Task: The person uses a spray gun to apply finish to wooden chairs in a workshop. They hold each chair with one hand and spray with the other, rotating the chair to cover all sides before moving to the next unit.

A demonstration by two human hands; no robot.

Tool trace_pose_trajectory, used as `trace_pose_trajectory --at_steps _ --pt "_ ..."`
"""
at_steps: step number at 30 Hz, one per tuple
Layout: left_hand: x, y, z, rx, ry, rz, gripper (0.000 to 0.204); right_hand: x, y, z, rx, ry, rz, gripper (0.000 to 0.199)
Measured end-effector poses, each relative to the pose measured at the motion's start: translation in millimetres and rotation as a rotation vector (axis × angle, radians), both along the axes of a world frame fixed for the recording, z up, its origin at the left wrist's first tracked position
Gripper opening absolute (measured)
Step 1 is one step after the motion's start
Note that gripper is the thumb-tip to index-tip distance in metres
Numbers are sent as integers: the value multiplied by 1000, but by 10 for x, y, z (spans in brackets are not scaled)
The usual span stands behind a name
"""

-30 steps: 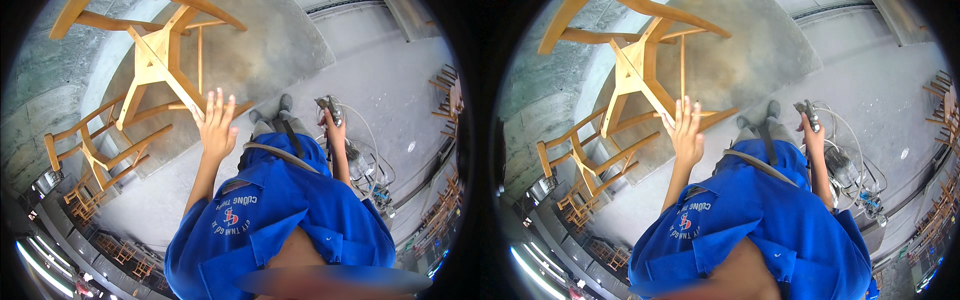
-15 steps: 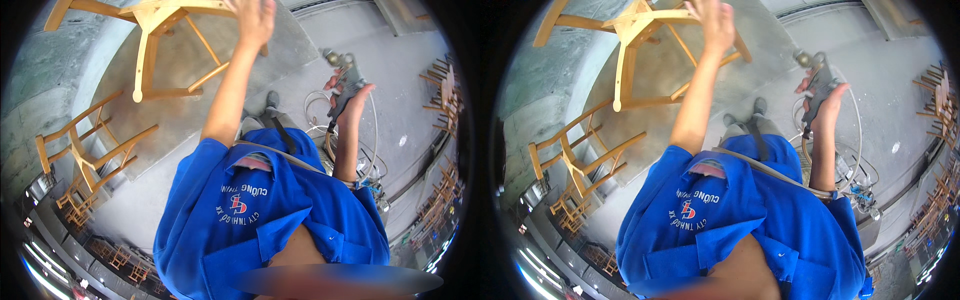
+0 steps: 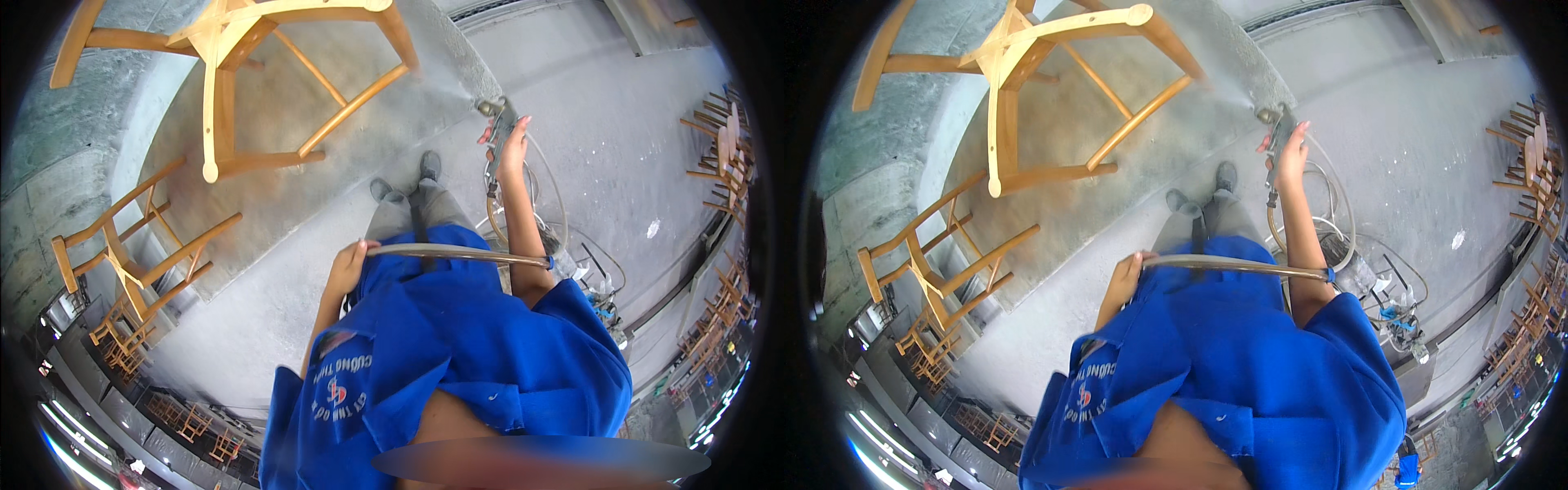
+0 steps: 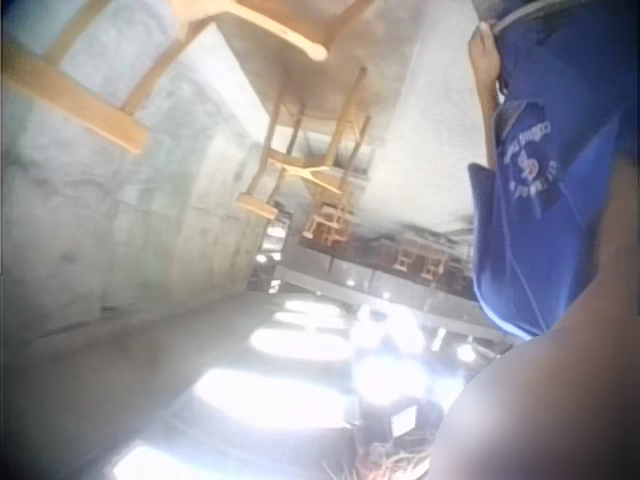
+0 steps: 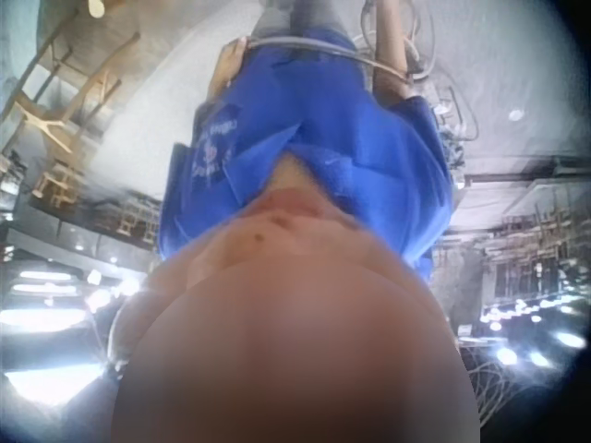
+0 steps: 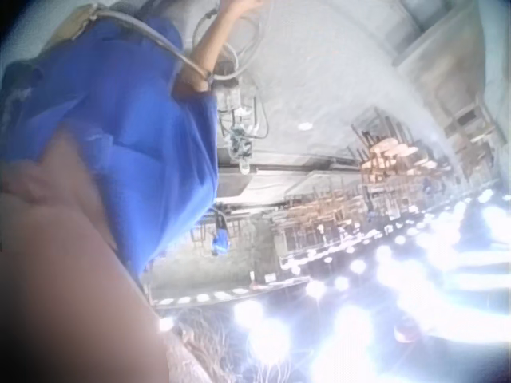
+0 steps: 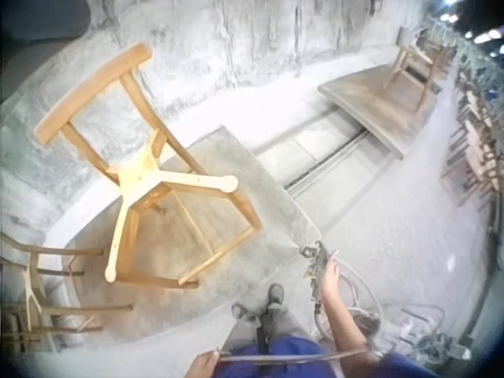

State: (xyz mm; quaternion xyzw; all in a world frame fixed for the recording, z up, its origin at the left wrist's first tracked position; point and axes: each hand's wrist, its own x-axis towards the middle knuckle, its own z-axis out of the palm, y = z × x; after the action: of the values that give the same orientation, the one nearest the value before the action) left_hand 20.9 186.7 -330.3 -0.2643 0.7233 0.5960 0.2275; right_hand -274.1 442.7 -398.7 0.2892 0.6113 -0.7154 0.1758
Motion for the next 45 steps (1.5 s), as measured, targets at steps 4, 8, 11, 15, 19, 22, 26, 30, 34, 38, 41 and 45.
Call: trace_pose_trajectory --at_steps 4,8,11,15,19,22,26,30,34,38,41,45 --pt "47 107 172 -211 30 -112 45 20 112 -572 90 -120 -9 78" --pt "-47 93 282 -338 -43 -189 43 79 81 -397 208 -38 146 69" --pt "-160 71 365 -303 32 -153 46 111 -115 34 270 137 322 62" --pt "-226 168 516 -131 252 -37 42 340 -545 480 201 248 481 58" --pt "-78 27 726 -154 226 -118 40 738 -943 690 169 3 675 58" --pt "73 -144 825 -70 213 -123 38 1079 -1009 910 -110 50 653 64" --pt "272 -282 893 -58 207 -197 46 1361 -1014 1166 -508 83 504 85" --pt "467 -415 915 -133 172 -290 47 1532 -1155 1089 -755 -1 295 87" --pt "692 -649 887 -178 170 -232 42 1840 -1567 596 -556 -102 341 75" --pt "1018 -875 891 -156 121 -164 41 2113 -1912 -12 -363 -204 299 65" --pt "1250 -1051 868 -144 139 -34 45 2257 -2067 -427 -154 -224 263 47" --pt "1546 -1388 776 -102 219 47 42 2432 -2265 -865 192 -139 480 33"
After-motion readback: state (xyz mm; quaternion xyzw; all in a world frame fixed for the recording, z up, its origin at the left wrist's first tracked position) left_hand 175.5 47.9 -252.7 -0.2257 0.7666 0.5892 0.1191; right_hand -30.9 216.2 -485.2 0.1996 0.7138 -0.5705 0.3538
